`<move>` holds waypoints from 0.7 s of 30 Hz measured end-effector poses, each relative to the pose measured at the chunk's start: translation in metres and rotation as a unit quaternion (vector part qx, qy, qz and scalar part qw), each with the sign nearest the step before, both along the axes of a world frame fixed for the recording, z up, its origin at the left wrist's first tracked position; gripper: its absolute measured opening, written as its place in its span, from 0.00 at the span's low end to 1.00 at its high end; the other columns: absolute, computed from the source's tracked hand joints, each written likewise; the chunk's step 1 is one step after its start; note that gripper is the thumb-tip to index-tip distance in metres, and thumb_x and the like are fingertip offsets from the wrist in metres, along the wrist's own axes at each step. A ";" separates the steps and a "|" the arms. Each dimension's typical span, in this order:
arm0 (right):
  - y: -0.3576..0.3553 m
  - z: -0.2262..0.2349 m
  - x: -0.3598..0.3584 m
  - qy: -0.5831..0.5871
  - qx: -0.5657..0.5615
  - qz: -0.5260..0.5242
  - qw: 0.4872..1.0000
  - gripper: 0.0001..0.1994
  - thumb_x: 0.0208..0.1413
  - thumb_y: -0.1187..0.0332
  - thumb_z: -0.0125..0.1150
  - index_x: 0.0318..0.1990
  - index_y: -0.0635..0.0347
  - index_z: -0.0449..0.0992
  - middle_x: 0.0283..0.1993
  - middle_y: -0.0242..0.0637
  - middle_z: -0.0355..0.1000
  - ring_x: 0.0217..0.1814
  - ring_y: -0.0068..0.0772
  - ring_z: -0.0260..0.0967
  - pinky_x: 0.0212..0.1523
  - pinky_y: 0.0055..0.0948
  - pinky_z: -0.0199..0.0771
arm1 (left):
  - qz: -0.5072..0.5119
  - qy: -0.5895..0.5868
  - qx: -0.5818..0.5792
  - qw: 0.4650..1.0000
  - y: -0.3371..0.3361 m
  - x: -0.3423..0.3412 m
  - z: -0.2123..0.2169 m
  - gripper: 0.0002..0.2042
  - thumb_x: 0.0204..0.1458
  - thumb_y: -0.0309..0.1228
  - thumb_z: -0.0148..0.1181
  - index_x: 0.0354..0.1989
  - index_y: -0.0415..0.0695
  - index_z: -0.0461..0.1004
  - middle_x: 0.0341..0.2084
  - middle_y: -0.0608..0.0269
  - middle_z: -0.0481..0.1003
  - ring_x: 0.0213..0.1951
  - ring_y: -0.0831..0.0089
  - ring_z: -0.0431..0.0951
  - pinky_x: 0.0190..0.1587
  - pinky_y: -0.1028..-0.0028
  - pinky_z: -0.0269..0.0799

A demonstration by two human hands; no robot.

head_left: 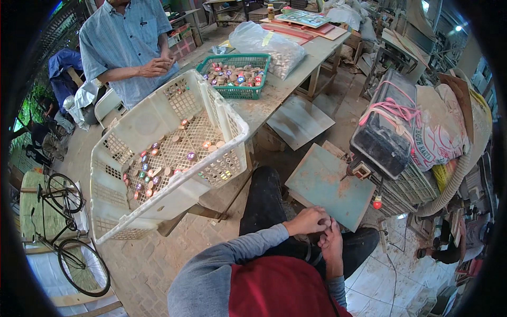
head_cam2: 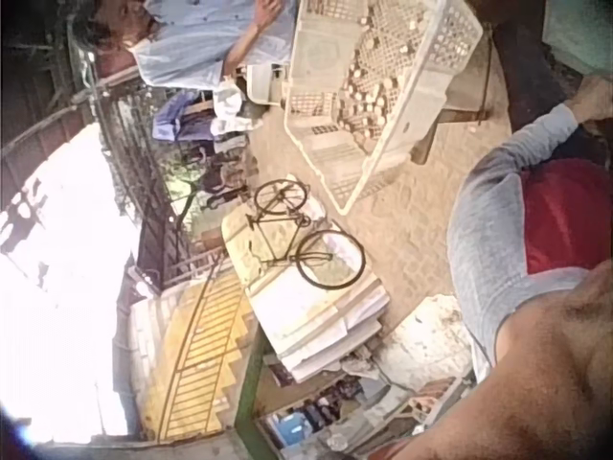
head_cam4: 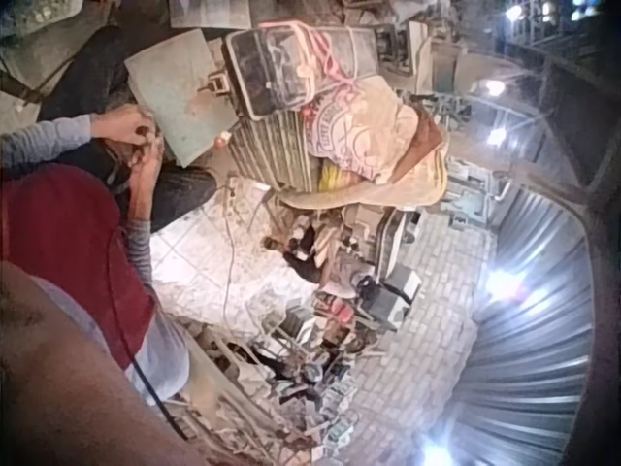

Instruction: Sorting and attaching small plastic or wooden components using a press or jig in a workshop environment.

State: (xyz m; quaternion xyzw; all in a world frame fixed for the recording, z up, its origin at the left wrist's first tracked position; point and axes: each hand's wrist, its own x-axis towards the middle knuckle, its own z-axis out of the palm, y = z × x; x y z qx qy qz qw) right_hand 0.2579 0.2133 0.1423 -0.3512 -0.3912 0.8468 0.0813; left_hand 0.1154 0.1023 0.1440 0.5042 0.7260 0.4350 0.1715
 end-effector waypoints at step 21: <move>0.023 -0.035 0.031 0.063 -0.212 -0.162 0.962 0.10 0.63 0.72 0.54 0.51 0.56 0.73 0.34 0.32 0.72 0.31 0.27 0.67 0.34 0.28 0.71 | 0.178 0.128 -0.014 0.976 0.077 -0.088 -0.085 0.13 0.46 0.38 0.68 0.39 0.48 0.83 0.35 0.59 0.77 0.43 0.58 0.75 0.47 0.59 0.66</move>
